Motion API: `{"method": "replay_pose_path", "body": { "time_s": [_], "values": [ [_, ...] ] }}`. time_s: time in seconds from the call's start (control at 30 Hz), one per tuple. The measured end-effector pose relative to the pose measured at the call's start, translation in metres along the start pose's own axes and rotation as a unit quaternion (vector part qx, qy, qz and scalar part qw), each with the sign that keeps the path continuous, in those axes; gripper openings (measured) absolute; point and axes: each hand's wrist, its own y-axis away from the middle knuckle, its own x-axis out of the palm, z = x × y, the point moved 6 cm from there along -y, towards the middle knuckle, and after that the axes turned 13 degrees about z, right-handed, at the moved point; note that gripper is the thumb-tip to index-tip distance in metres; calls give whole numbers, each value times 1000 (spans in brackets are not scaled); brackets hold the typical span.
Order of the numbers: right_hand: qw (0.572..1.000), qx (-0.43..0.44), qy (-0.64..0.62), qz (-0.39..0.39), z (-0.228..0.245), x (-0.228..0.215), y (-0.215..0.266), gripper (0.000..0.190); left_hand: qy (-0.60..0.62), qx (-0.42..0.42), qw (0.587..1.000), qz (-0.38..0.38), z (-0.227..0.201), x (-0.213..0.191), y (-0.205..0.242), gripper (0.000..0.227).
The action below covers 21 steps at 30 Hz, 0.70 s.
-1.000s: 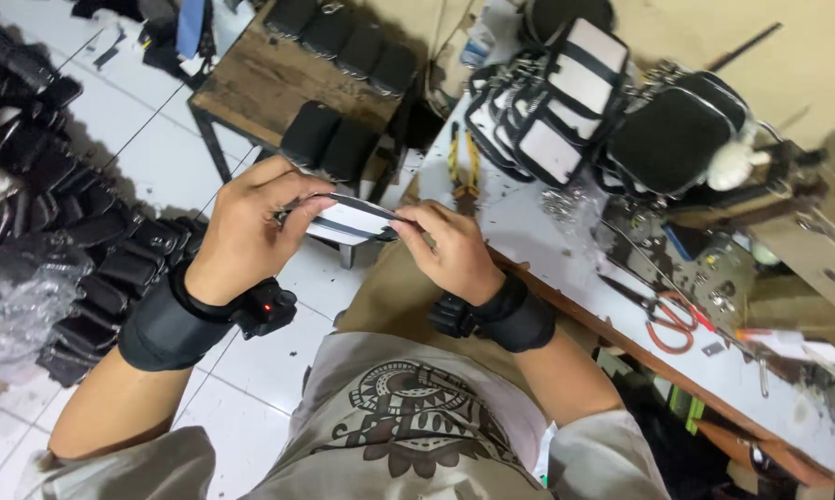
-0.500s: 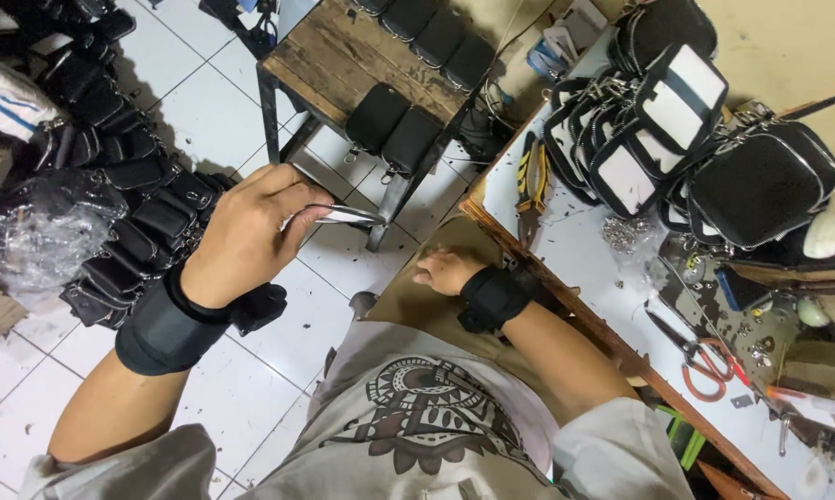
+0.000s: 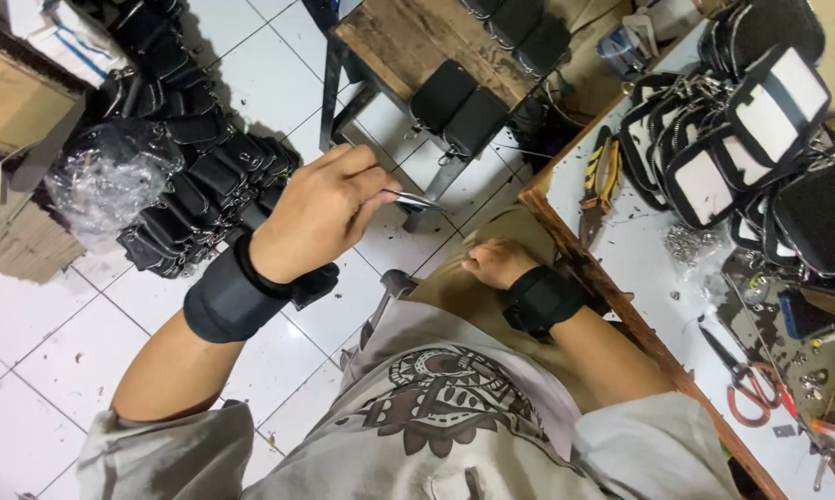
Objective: The person attaches zipper sliders to small zippered pouches at a workbench. They hold each pouch, thread the zipper slider onto the zipper tape by hand, work the slider along the teeth, and set the finished pouch aside before picking up the next one.
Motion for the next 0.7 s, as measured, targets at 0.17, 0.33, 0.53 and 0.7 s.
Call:
{"method": "replay_pose_path", "body": {
  "time_s": [0.17,0.33,0.53,0.7],
  "values": [
    [999,-28,14,-32,-1,-7,7,43,-2,-6,1000,-2,-3,3,4,14],
    [1000,-9,26,6,-1,-18,22,44,0,-10,1000,-14,-5,6,10,19],
    [999,10,27,19,-2,-14,6,52,-3,-20,1000,-15,-7,6,11,16],
    [999,-18,-37,-7,6,-24,25,51,-4,21,1000,20,-18,14,-13,15]
  ]
}}
